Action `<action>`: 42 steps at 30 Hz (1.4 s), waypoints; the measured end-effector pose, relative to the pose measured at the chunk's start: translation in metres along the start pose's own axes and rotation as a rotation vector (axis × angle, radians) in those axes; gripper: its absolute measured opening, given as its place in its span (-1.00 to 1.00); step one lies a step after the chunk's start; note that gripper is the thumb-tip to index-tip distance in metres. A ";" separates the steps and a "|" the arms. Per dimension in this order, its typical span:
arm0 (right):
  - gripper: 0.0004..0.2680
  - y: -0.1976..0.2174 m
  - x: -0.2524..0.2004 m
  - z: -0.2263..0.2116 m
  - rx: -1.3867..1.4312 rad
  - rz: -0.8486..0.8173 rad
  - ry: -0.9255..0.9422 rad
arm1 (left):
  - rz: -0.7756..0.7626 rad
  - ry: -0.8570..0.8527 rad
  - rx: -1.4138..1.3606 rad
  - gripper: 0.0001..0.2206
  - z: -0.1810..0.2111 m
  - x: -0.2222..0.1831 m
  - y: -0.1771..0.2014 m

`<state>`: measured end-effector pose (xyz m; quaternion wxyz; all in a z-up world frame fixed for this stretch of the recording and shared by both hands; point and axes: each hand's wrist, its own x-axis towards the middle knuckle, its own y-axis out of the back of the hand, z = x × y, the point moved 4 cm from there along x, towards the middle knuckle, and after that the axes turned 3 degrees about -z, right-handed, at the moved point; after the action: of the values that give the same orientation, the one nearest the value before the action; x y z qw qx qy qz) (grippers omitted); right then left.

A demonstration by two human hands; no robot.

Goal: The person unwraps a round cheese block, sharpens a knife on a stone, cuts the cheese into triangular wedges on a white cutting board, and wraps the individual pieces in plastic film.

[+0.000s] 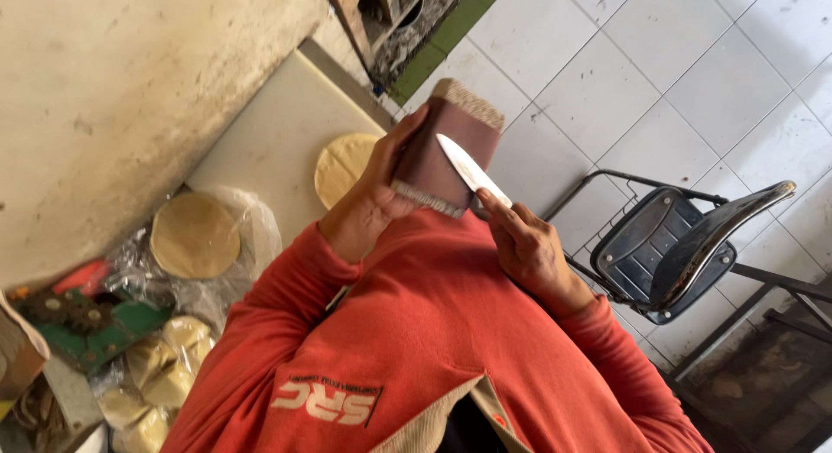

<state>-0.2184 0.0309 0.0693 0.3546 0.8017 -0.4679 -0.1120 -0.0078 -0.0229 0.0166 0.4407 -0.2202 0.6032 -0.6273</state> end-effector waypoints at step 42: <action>-0.65 0.009 0.013 -0.005 -0.036 -0.107 0.055 | -0.135 -0.082 -0.109 -0.43 -0.011 0.012 0.011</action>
<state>-0.2147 0.0195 0.0814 0.3754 0.8218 -0.4124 -0.1173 -0.0194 -0.0256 0.0009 0.4092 -0.3093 0.6016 -0.6124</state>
